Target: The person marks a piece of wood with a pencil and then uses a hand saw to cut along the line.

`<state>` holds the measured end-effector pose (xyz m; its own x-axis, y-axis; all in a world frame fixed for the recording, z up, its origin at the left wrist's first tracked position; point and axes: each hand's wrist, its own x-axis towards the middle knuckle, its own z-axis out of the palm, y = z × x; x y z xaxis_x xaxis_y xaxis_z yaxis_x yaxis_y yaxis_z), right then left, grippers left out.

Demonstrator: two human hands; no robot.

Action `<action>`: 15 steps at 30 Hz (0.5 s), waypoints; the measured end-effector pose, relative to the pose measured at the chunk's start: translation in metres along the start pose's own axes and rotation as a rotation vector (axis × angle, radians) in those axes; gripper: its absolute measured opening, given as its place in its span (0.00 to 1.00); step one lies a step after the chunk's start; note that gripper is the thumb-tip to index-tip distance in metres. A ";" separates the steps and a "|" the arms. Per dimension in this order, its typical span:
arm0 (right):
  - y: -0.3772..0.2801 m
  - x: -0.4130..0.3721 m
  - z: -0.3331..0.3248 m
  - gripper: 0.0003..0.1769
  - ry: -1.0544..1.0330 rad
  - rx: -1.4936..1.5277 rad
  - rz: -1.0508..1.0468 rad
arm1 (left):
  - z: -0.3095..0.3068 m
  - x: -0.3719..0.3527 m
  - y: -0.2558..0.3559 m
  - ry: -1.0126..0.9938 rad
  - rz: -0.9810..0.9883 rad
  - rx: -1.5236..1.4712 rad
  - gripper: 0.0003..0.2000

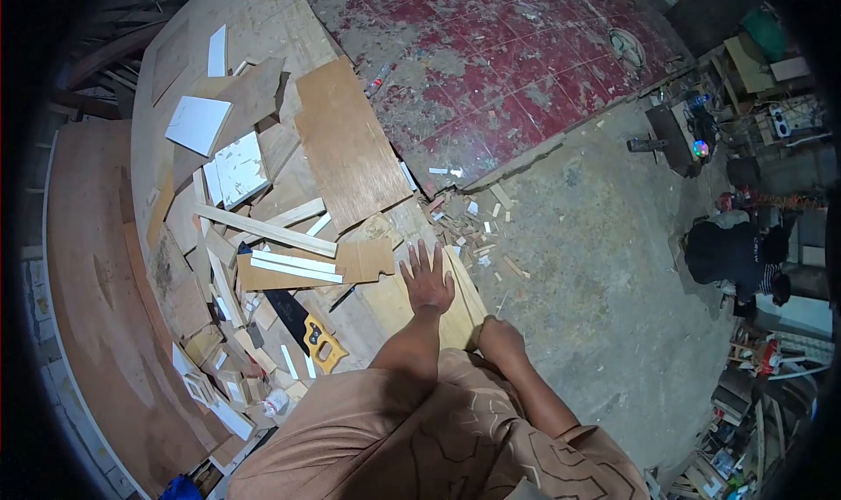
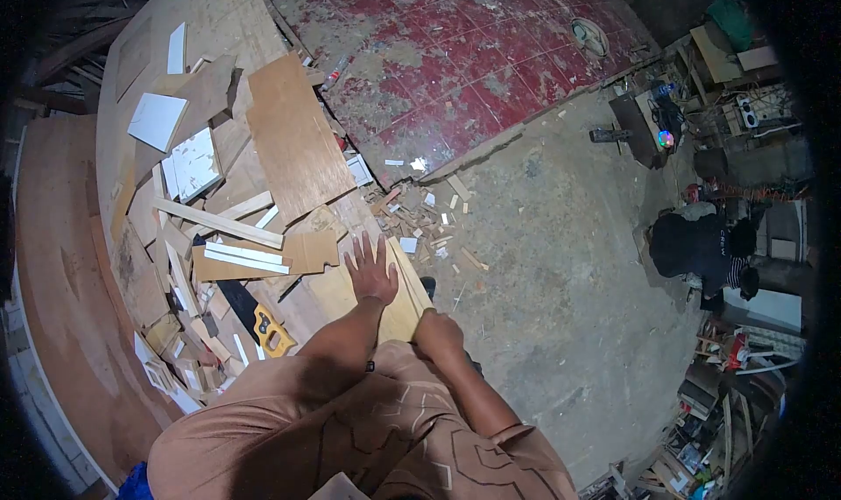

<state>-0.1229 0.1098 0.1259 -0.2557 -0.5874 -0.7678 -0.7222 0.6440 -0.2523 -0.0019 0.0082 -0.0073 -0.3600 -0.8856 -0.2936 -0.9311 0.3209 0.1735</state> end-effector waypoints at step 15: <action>-0.034 0.106 0.014 0.18 0.032 0.047 -0.060 | -0.005 0.001 0.004 -0.133 -0.023 0.095 0.39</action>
<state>-0.1165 0.0324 0.0446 -0.2340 -0.6405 -0.7314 -0.7060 0.6292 -0.3251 -0.0059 0.0065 -0.0021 -0.3371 -0.8429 -0.4194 -0.9384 0.3369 0.0772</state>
